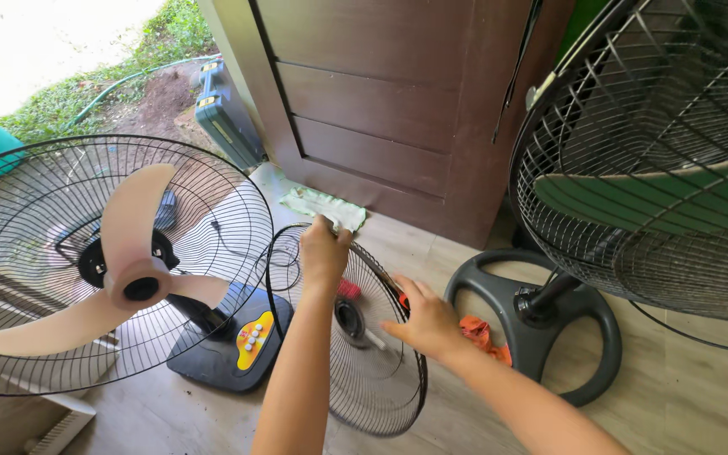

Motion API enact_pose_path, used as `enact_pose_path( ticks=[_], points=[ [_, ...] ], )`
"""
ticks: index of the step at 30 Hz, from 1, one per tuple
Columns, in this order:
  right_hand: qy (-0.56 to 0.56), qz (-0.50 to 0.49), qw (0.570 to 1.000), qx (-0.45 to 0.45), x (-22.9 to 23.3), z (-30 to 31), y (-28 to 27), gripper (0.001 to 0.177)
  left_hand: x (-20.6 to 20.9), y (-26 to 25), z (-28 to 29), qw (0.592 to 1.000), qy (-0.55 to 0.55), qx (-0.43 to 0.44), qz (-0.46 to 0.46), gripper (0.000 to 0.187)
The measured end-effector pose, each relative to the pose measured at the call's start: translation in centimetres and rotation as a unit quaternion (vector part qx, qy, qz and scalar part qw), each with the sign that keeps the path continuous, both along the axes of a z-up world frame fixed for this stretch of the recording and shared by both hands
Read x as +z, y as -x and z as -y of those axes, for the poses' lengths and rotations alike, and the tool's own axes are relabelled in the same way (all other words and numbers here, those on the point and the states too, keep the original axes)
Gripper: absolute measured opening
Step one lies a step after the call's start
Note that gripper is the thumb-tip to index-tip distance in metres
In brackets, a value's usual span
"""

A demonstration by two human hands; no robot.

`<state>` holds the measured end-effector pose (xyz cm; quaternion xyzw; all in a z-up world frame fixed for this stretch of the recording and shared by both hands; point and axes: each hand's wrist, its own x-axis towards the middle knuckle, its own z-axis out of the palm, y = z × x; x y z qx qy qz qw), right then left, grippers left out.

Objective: The person assembles a standing fan by attaching the front grille, securing it with a screw, and connecting the power cord to the base. The person uses a screwdriver and a cloth to handle components.

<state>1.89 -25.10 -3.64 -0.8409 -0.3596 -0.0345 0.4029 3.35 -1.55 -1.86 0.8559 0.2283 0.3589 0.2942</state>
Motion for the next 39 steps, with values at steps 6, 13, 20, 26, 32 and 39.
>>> enact_pose_path(
  ticks=[6, 13, 20, 26, 32, 39],
  points=[
    [-0.084, 0.059, 0.994, -0.036, -5.0, -0.4, -2.8, 0.04, -1.6, -0.6, 0.7, 1.0, 0.023, 0.004, -0.01, 0.029],
    [-0.106, 0.104, 0.988, 0.033, -1.8, 0.8, -3.2, 0.026, -3.0, 6.1, -0.1, 0.994, -0.057, 0.058, 0.073, 0.032],
    [-0.126, 0.077, 0.978, 0.146, 1.8, -2.8, 1.7, 0.029, -0.6, 15.8, -3.0, 0.985, -0.02, 0.027, 0.168, 0.028],
    [-0.209, 0.121, 0.943, 0.229, 3.4, -11.3, 5.3, 0.023, 3.4, 24.7, -7.6, 0.955, -0.118, 0.101, 0.252, 0.026],
    [-0.207, 0.145, 0.942, 0.22, 1.9, -19.0, 9.7, 0.022, 3.5, 29.7, -12.0, 0.945, -0.16, 0.146, 0.247, 0.025],
    [-0.094, 0.145, 0.96, 0.219, 3.6, -22.3, 11.7, 0.032, 2.1, 32.2, -15.6, 0.95, -0.177, 0.13, 0.221, 0.008]
  ],
)
